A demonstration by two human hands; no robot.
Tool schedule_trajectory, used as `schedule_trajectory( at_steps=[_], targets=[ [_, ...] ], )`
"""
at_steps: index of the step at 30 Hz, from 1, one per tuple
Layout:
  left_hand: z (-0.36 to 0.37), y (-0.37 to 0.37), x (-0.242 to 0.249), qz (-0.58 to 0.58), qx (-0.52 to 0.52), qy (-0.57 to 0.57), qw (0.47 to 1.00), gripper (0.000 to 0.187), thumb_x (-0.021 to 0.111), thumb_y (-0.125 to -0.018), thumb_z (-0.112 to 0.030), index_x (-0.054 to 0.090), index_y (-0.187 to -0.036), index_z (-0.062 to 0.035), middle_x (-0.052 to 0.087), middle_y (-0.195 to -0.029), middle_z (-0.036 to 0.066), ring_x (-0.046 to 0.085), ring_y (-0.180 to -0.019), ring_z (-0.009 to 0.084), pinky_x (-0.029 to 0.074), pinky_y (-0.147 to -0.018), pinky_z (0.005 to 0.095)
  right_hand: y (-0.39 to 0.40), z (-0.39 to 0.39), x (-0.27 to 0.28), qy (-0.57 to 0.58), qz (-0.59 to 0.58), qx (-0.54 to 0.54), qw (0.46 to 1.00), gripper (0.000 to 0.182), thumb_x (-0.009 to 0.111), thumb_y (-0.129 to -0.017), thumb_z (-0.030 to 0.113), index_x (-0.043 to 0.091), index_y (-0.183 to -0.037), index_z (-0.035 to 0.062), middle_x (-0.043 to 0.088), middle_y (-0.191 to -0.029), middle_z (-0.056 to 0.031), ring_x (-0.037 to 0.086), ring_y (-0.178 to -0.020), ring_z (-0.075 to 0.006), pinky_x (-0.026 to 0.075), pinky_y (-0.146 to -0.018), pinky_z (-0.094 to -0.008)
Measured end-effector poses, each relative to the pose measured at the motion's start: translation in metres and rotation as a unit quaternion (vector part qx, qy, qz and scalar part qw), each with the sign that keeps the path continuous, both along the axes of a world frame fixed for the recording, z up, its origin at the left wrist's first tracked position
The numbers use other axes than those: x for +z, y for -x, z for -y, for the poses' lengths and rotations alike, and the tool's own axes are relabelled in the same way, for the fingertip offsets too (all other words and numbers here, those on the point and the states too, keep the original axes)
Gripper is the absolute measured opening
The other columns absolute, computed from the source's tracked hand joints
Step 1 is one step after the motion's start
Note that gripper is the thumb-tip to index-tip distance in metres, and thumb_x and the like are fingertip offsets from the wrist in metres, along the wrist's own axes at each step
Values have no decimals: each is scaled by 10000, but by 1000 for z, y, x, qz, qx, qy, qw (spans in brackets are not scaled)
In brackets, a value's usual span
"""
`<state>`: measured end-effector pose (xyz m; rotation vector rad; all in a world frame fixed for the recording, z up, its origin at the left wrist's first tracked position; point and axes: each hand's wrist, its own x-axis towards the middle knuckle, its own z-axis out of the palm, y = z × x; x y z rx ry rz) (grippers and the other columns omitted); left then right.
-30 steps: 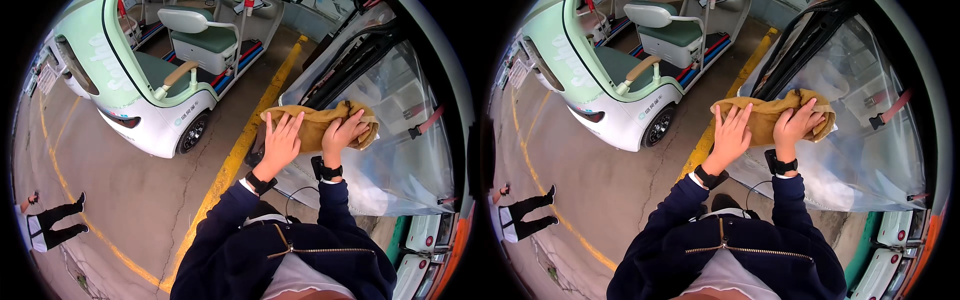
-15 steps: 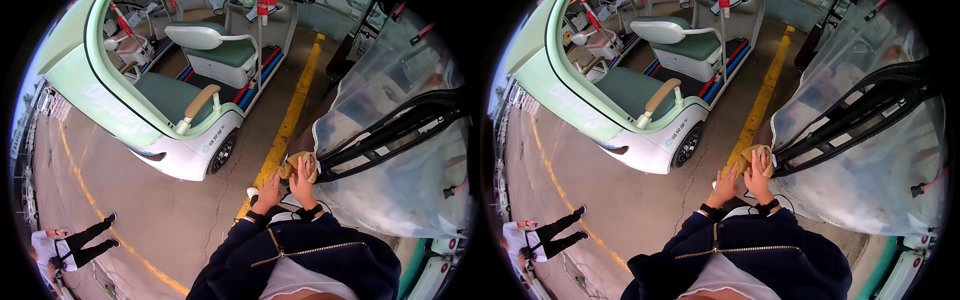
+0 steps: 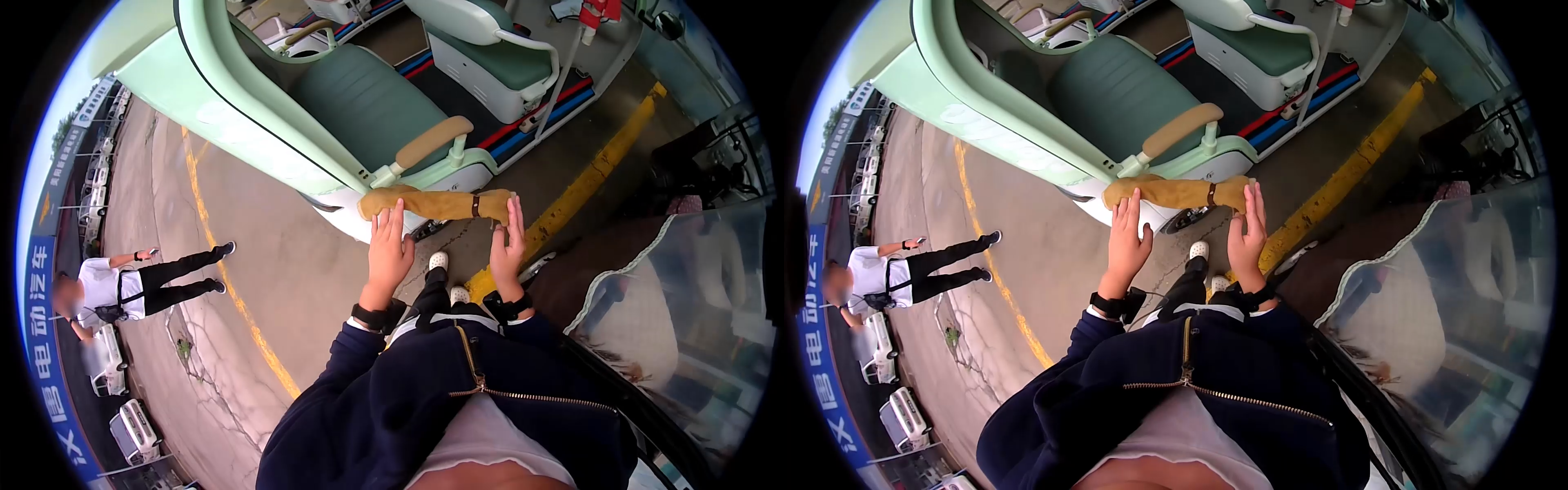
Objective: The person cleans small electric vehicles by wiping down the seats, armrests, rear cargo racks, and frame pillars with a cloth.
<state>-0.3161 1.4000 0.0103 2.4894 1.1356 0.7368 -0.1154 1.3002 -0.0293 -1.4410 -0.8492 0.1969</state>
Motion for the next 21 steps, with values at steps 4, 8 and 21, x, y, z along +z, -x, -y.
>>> schedule_trajectory(
  at_steps=[4, 8, 21],
  targets=[
    [-46, -28, -2, 75, 36, 59, 995, 741, 556, -776, -14, 294, -1468, -43, 465, -1326, 262, 440, -1233, 421, 317, -1084, 487, -10, -55, 19, 48, 100, 84, 990, 608, 552, -829, -23, 391, -1415, -5, 470, -1400, -206, 479, -1276, -347, 397, -1031, -375],
    [-109, -45, -39, -27, 65, -42, 997, 773, 610, -794, -78, 243, -1467, 15, 417, -1384, 272, 442, -1245, 421, 358, -1053, 473, -20, -152, 19, 116, 257, 176, 943, 627, 597, -884, 214, 361, -1450, 87, 481, -1372, -215, 409, -1317, -368, 291, -1105, -459],
    [-206, -92, -93, -212, 111, 128, 962, 358, 421, -956, -345, 555, -1056, -29, 673, -945, 169, 675, -776, 342, 524, -698, 467, -32, -299, -61, 171, 380, 224, 881, 335, 543, -884, 377, 703, -752, 113, 679, -727, -35, 611, -767, -240, 402, -813, -377]
  ],
)
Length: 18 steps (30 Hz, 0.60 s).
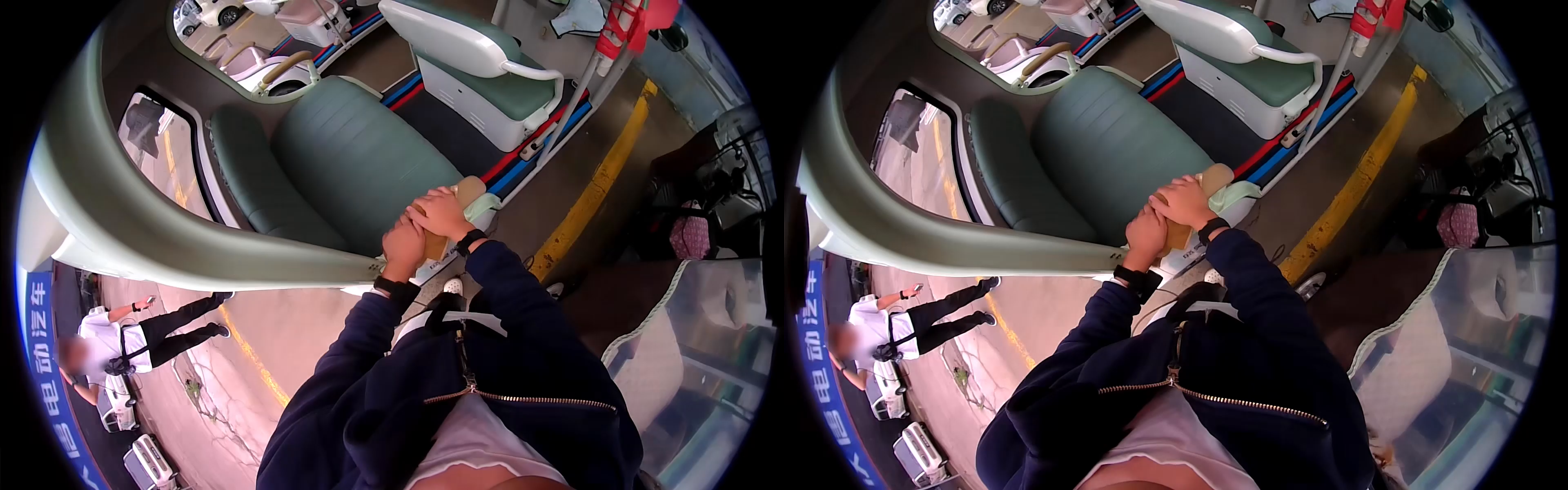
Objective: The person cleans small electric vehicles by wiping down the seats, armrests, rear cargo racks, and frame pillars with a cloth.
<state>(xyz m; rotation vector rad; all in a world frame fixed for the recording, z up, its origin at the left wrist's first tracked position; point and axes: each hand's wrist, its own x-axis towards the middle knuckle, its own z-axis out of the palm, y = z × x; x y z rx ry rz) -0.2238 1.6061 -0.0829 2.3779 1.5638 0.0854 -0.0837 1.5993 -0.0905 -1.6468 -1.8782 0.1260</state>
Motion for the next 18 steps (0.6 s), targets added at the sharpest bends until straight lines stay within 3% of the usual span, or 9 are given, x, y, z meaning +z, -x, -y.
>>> schedule_trajectory(
  at_steps=[2, 7, 9, 14, 17, 18],
  targets=[
    [4, -3, -7, -23, -18, -102, 994, 268, 442, -942, -282, 543, -959, -34, 671, -863, 144, 679, -716, 307, 531, -637, 444, -1, 3, -1, -31, -42, 4, 999, 326, 547, -883, 367, 704, -764, 107, 684, -747, -44, 613, -761, -238, 416, -796, -359],
    [5, -12, -3, -70, -20, -105, 992, 250, 472, -916, -257, 540, -950, -19, 659, -794, 116, 676, -709, 291, 526, -627, 426, -9, 4, 0, -35, -50, 16, 998, 304, 567, -873, 348, 696, -757, 99, 680, -737, -38, 608, -759, -232, 429, -797, -354],
    [4, -19, -6, -60, -37, -144, 987, 243, 487, -898, -249, 538, -947, -17, 659, -795, 117, 667, -688, 283, 518, -606, 417, -16, 6, 0, -74, -56, -9, 996, 243, 608, -855, 305, 692, -784, 88, 686, -803, -51, 595, -768, -228, 436, -818, -355],
    [8, -37, -8, -75, -69, -194, 976, 476, 499, -873, -246, 562, -1178, 113, 656, -806, 137, 636, -718, 273, 494, -703, 389, -32, 9, -2, -135, -114, -20, 984, 192, 652, -815, 249, 683, -808, 60, 670, -830, -90, 603, -838, -262, 441, -871, -376],
    [10, -53, -6, -31, -65, -235, 969, 479, 498, -870, -245, 558, -1173, 122, 657, -852, 170, 630, -731, 281, 491, -711, 391, -59, 12, 8, -107, -139, -1, 984, 183, 670, -794, 210, 689, -853, 38, 674, -863, -106, 607, -906, -281, 442, -898, -401],
    [12, -64, 8, -27, -56, -162, 985, 503, 530, -873, -265, 538, -1185, 130, 654, -948, 218, 643, -846, 327, 494, -795, 409, -67, 11, 8, -93, -170, -14, 981, 186, 672, -791, 210, 699, -868, 43, 680, -870, -93, 608, -909, -268, 445, -899, -398]
  ],
)
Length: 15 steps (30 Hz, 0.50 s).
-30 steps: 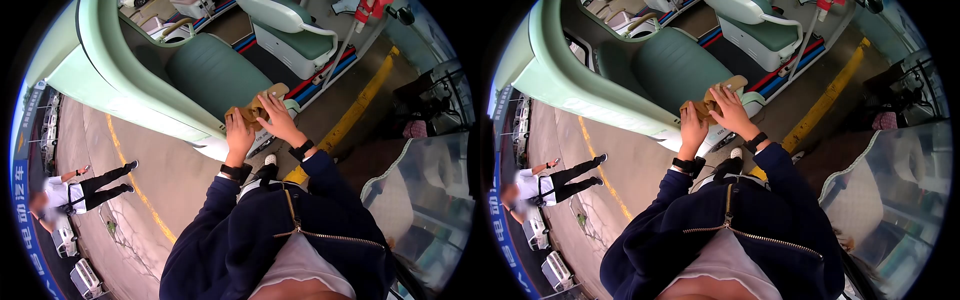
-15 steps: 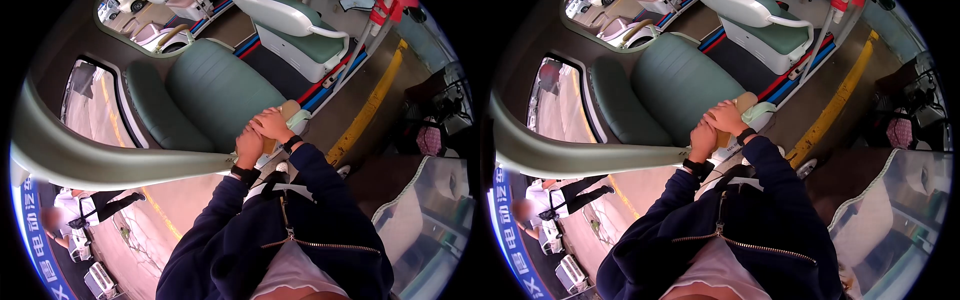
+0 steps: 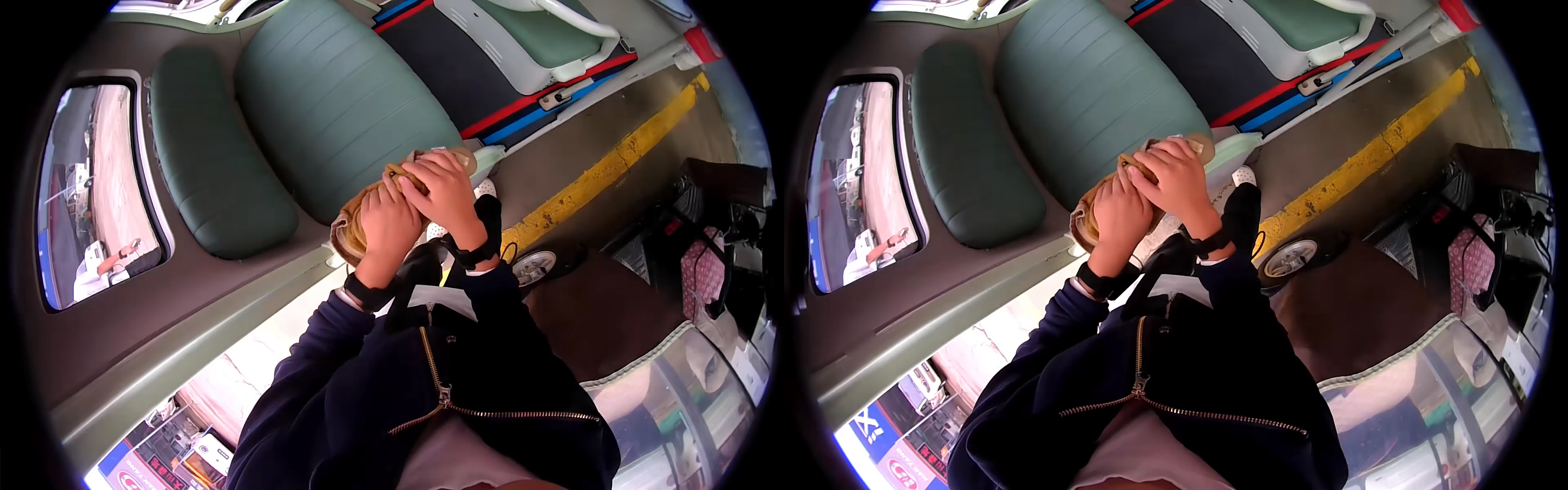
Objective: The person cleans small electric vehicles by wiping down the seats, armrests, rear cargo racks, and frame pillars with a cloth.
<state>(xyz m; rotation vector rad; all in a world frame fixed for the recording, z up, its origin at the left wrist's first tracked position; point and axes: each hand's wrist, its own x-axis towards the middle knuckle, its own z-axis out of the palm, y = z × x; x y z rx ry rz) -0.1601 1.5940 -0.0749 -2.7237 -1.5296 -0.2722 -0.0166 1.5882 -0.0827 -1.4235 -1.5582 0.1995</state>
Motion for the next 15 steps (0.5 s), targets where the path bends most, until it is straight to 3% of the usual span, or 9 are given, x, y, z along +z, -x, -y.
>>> schedule_trajectory(
  at_steps=[3, 5, 7, 8, 10, 11, 13, 14, 15],
  targets=[
    [-4, -35, 6, 102, -22, 5, 995, 522, 591, -862, -268, 518, -1195, 127, 639, -1020, 254, 624, -983, 377, 480, -884, 428, -32, -1, -14, 77, -115, -25, 990, 183, 687, -802, 179, 713, -927, 48, 687, -915, -94, 609, -916, -277, 455, -860, -387],
    [-14, -60, 9, 229, 11, 120, 966, 438, 698, -799, -209, 546, -1109, 60, 622, -1049, 248, 590, -1039, 421, 466, -919, 432, -73, 3, -15, 157, -136, -13, 978, 190, 704, -827, 192, 708, -949, 46, 678, -912, -108, 617, -867, -287, 466, -803, -381],
    [-30, -74, 27, 205, 61, 279, 936, 343, 711, -775, -171, 564, -1050, -26, 596, -1088, 212, 575, -1056, 412, 474, -873, 440, -116, 3, -3, 193, -111, 17, 975, 175, 711, -820, 151, 708, -958, 44, 682, -890, -120, 627, -790, -287, 489, -721, -354],
    [-37, -77, 26, 209, 69, 278, 935, 343, 711, -775, -171, 564, -1050, -26, 596, -1088, 212, 575, -1056, 412, 474, -873, 440, -139, 4, -3, 228, -110, 18, 967, 151, 700, -824, 122, 709, -947, 35, 687, -883, -129, 628, -771, -294, 489, -715, -355],
    [-50, -74, 25, 235, 75, 320, 915, 270, 705, -729, -116, 578, -961, -64, 568, -1083, 169, 535, -1131, 389, 469, -897, 429, -175, 1, -12, 302, -188, 14, 935, 145, 683, -853, 108, 716, -977, 38, 698, -856, -116, 650, -773, -208, 495, -710, -299],
    [-58, -71, 27, 241, 90, 317, 913, 270, 705, -729, -116, 578, -961, -64, 568, -1083, 169, 535, -1131, 389, 469, -897, 429, -186, -4, -18, 335, -249, 16, 909, 148, 672, -867, 98, 715, -996, 39, 701, -856, -109, 656, -783, -171, 497, -712, -273],
    [-73, -56, 30, 211, 34, 185, 959, 249, 692, -704, -84, 559, -913, -63, 539, -1148, 163, 513, -1140, 370, 471, -881, 428, -193, -24, -12, 361, -268, 66, 891, 157, 648, -893, 81, 701, -1025, 13, 697, -894, -69, 630, -807, -120, 482, -733, -240],
    [-83, -45, 27, 247, 27, 202, 947, 273, 696, -689, -74, 538, -912, -63, 583, -1052, 144, 583, -985, 344, 492, -798, 420, -195, -38, -8, 379, -292, 99, 872, 167, 623, -920, 64, 687, -1053, -13, 692, -933, -29, 604, -830, -70, 468, -755, -207],
    [-94, -36, 32, 251, 41, 195, 947, 273, 696, -689, -74, 538, -912, -63, 583, -1052, 144, 583, -985, 344, 492, -798, 420, -193, -54, -2, 381, -286, 114, 872, 167, 623, -920, 64, 687, -1053, -13, 692, -933, -29, 604, -830, -70, 468, -755, -207]
  ],
)
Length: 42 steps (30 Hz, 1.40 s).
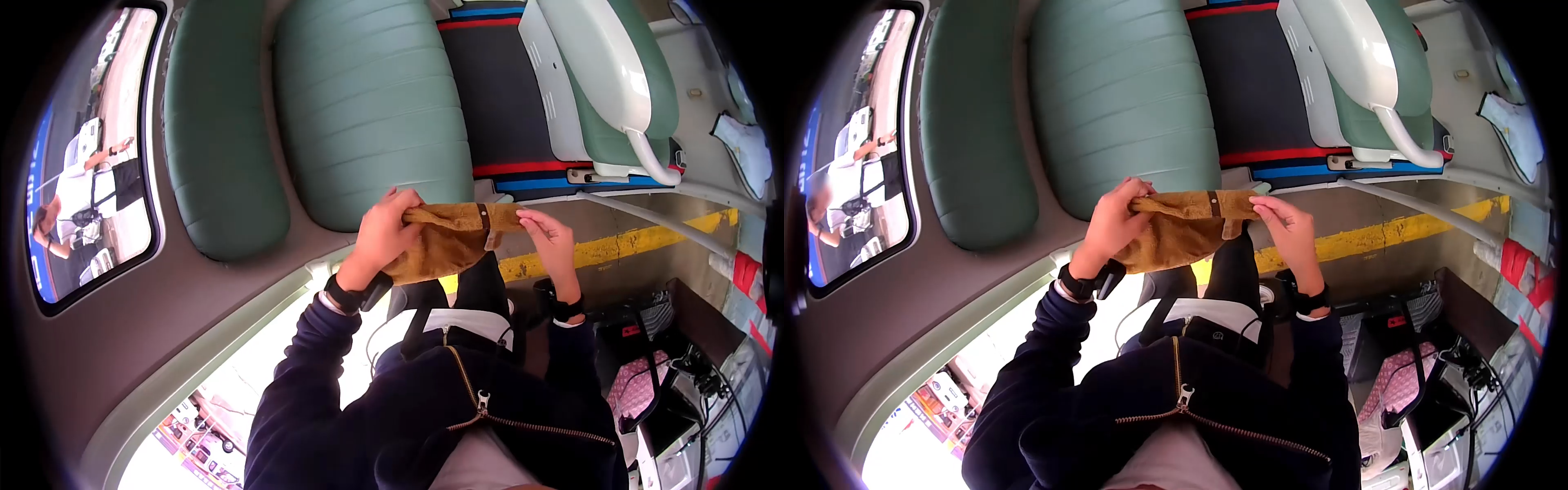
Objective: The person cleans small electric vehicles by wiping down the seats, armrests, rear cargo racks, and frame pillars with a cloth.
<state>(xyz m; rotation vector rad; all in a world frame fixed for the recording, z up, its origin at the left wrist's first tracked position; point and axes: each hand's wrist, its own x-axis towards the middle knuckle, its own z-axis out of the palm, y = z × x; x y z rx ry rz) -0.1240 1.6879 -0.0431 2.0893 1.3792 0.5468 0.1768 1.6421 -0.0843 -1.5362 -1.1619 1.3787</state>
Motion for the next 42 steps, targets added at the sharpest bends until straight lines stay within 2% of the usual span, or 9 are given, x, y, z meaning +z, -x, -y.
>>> schedule_trajectory(
  at_steps=[2, 8, 11, 16, 19, 27, 31, 38, 42],
  targets=[
    [-21, 16, 29, -35, 116, 109, 987, 288, 690, -685, -59, 538, -929, -79, 612, -914, 103, 621, -823, 315, 502, -698, 398, 11, -40, 25, -78, 16, 66, 995, 166, 627, -912, 56, 686, -1053, -9, 695, -953, -45, 607, -827, -78, 467, -765, -205],
    [-64, 55, 79, -176, 136, -173, 959, 457, 742, -639, -85, 610, -1075, -122, 599, -824, 34, 616, -782, 243, 496, -657, 358, 49, -137, 67, -229, 49, 133, 963, 159, 595, -917, 70, 674, -1048, 27, 688, -917, -88, 652, -779, -164, 492, -679, -252],
    [-68, 60, 35, -218, 70, -93, 969, 521, 760, -683, -156, 586, -1174, -137, 613, -944, 26, 613, -875, 233, 498, -713, 364, 58, -155, 51, -48, 327, 267, 905, 319, 541, -955, 238, 590, -1206, 47, 672, -1011, -138, 628, -917, -294, 507, -817, -326],
    [-103, 71, -78, -246, 24, 155, 956, 570, 617, -870, -342, 454, -1396, -196, 495, -1403, 85, 530, -1215, 286, 448, -989, 408, 92, -157, -92, -130, 435, 269, 849, 719, 575, -912, 417, 324, -1435, -7, 341, -1452, -281, 323, -1324, -492, 291, -1105, -495],
    [-123, 82, -171, -305, 168, 130, 928, 634, 459, -925, -463, 351, -1463, -146, 214, -1554, 174, 170, -1439, 355, 134, -1156, 512, 150, -187, -118, -174, 481, 277, 813, 737, 539, -908, 495, 300, -1476, 91, 201, -1525, -254, 181, -1388, -492, 198, -1091, -625],
    [-178, 105, -233, -292, 287, -72, 910, 575, 466, -920, -433, 469, -1391, -104, 247, -1535, 189, 149, -1437, 381, 103, -1145, 553, 231, -311, -186, -347, 492, 296, 742, 701, 517, -903, 521, 302, -1490, 203, 162, -1569, -132, 81, -1429, -440, 23, -1065, -711],
    [-243, 136, -252, -277, 262, -82, 921, 576, 454, -924, -409, 436, -1400, -86, 193, -1554, 189, 94, -1451, 374, 79, -1145, 552, 254, -358, -177, -143, 526, 420, 726, 687, 415, -927, 586, 227, -1513, 279, 53, -1600, -71, -63, -1459, -367, -84, -1084, -666],
    [-288, 168, -234, -197, 194, -1, 961, 726, 565, -817, -516, 425, -1424, -143, 188, -1574, 133, 103, -1455, 355, 87, -1165, 520, 261, -400, -196, -370, 520, 340, 690, 643, 465, -895, 601, 380, -1446, 280, 223, -1562, -27, 124, -1447, -335, 0, -1111, -652],
    [-352, 208, -233, -209, 213, 8, 954, 761, 535, -812, -647, 376, -1464, -288, 184, -1585, 87, 58, -1467, 336, 60, -1175, 484, 298, -441, -201, -309, 546, 269, 731, 622, 424, -914, 607, 384, -1442, 283, 208, -1571, -30, 118, -1450, -343, 6, -1110, -654]
  ],
)
